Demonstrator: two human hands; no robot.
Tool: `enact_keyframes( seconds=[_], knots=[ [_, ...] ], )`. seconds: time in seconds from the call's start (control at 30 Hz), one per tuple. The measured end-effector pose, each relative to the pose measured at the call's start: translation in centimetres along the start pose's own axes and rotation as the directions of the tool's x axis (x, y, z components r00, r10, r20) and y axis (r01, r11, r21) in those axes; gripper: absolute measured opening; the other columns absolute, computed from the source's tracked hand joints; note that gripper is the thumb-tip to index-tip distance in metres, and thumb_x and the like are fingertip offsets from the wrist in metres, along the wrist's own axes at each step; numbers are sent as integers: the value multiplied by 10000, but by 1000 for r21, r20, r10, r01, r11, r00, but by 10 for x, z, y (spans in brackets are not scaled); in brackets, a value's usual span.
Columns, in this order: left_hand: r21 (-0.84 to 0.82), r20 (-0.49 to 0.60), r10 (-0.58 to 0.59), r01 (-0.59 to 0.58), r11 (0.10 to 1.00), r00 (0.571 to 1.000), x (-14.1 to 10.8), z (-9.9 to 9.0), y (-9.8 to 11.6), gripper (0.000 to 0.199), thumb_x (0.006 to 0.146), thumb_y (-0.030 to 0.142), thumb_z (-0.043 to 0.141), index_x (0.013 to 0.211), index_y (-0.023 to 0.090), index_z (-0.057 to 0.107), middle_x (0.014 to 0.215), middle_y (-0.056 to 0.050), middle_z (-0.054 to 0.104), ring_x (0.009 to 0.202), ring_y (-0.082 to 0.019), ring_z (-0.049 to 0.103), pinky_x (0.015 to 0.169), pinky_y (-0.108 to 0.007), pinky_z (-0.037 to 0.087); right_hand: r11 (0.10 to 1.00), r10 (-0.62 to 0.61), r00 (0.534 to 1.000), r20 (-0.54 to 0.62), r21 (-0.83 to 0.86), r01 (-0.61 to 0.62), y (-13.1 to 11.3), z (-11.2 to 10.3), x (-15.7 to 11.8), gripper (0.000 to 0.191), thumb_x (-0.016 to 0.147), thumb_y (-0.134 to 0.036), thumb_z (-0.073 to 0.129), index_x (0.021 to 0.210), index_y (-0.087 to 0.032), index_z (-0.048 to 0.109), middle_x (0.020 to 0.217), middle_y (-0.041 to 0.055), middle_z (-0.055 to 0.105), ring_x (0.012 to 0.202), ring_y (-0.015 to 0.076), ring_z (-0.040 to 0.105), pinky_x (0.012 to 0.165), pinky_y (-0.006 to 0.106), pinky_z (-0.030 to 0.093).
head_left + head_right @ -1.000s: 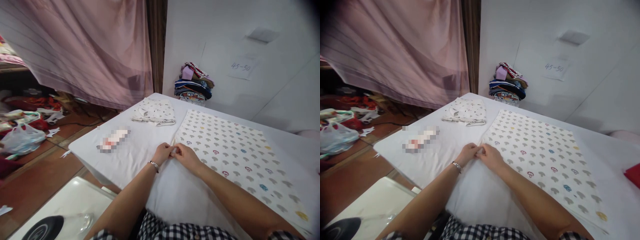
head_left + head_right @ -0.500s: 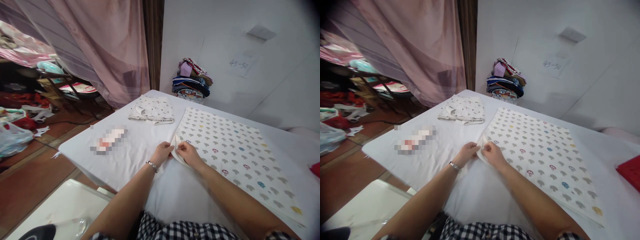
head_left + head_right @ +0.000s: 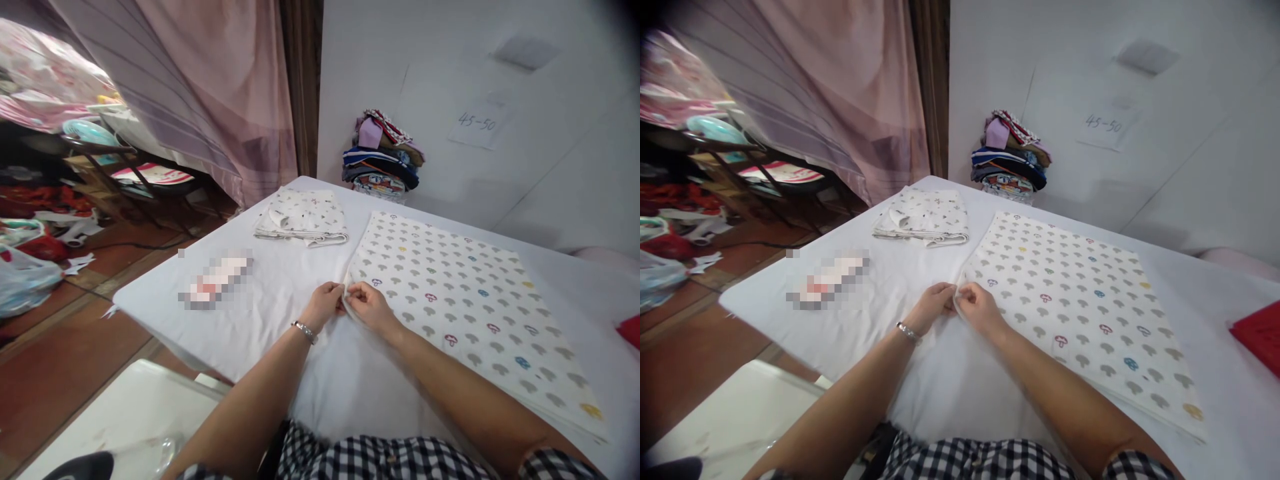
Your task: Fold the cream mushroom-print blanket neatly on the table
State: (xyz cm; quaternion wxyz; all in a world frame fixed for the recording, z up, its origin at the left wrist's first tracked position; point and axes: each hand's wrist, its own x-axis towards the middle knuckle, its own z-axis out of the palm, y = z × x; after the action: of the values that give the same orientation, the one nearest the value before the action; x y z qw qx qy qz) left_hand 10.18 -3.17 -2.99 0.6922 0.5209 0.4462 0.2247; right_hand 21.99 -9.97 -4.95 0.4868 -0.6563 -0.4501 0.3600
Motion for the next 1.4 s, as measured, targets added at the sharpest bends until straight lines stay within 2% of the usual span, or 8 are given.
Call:
enact_keyframes(
  seconds=[0.33, 0.47, 0.53, 0.73, 0.97, 1.07, 1.23, 1.4],
  knots=[
    [-12, 12, 21, -20, 1000, 1000, 1, -2, 0, 232, 730, 346, 632, 787, 131, 566, 561, 19, 562, 519, -111, 554, 526, -234, 489, 997, 18, 993, 117, 71, -26, -19, -8, -13, 255, 794, -330, 535, 984, -178, 607, 751, -1, 604, 642, 114, 536, 590, 238, 417],
    [57, -19, 42, -41, 998, 999, 7, -4, -5, 188, 744, 324, 607, 779, 147, 555, 529, 37, 545, 468, -104, 534, 499, -228, 468, 972, -153, 988, 16, -175, 153, -13, -18, -23, 219, 818, -283, 522, 994, -202, 626, 836, 14, 610, 737, 131, 551, 686, 262, 436],
    [190, -45, 75, -66, 980, 996, 9, -5, -8, 167, 758, 311, 580, 818, 156, 560, 544, 36, 564, 445, -102, 527, 476, -218, 437, 907, -256, 962, 94, -322, 272, -10, -20, -29, 183, 836, -250, 506, 949, -220, 646, 836, 12, 600, 766, 135, 548, 717, 266, 430],
    [729, -95, 344, -170, 663, 934, 7, -4, -9, 261, 780, 268, 498, 1010, 172, 574, 632, 6, 616, 631, -148, 590, 574, -233, 393, 773, -352, 907, 229, -476, 420, -7, -22, -42, 219, 900, -207, 432, 917, -222, 651, 845, 23, 576, 787, 130, 537, 721, 246, 424],
    [895, -44, 344, -116, 432, 938, 3, -3, 0, 359, 820, 358, 413, 1111, 181, 526, 824, -74, 675, 824, -241, 631, 663, -298, 410, 641, -408, 849, 336, -557, 528, -4, -34, -49, 196, 893, -193, 451, 822, -201, 634, 783, 19, 550, 763, 130, 512, 740, 245, 415],
    [921, -55, 299, -67, 383, 953, 1, -2, 7, 400, 826, 429, 382, 1130, 195, 499, 875, -88, 685, 864, -284, 634, 675, -335, 424, 622, -413, 850, 327, -581, 525, 1, -55, -58, 206, 892, -199, 436, 811, -208, 625, 809, 20, 570, 787, 135, 517, 760, 251, 420],
    [953, -47, 257, -34, 300, 965, -1, -2, 17, 444, 816, 518, 357, 1122, 214, 466, 935, -100, 690, 905, -331, 633, 700, -377, 442, 669, -326, 930, 170, -653, 354, 16, -116, -102, 224, 898, -235, 427, 880, -216, 649, 857, 32, 600, 808, 144, 538, 748, 270, 433],
    [981, -86, 187, 50, 189, 979, 6, -2, 19, 442, 797, 587, 328, 1107, 282, 410, 1000, -44, 685, 910, -296, 634, 699, -344, 447, 836, -243, 968, -60, -520, 177, 26, -179, -164, 233, 888, -259, 446, 942, -207, 666, 923, 50, 630, 854, 147, 578, 774, 289, 447]
  ],
)
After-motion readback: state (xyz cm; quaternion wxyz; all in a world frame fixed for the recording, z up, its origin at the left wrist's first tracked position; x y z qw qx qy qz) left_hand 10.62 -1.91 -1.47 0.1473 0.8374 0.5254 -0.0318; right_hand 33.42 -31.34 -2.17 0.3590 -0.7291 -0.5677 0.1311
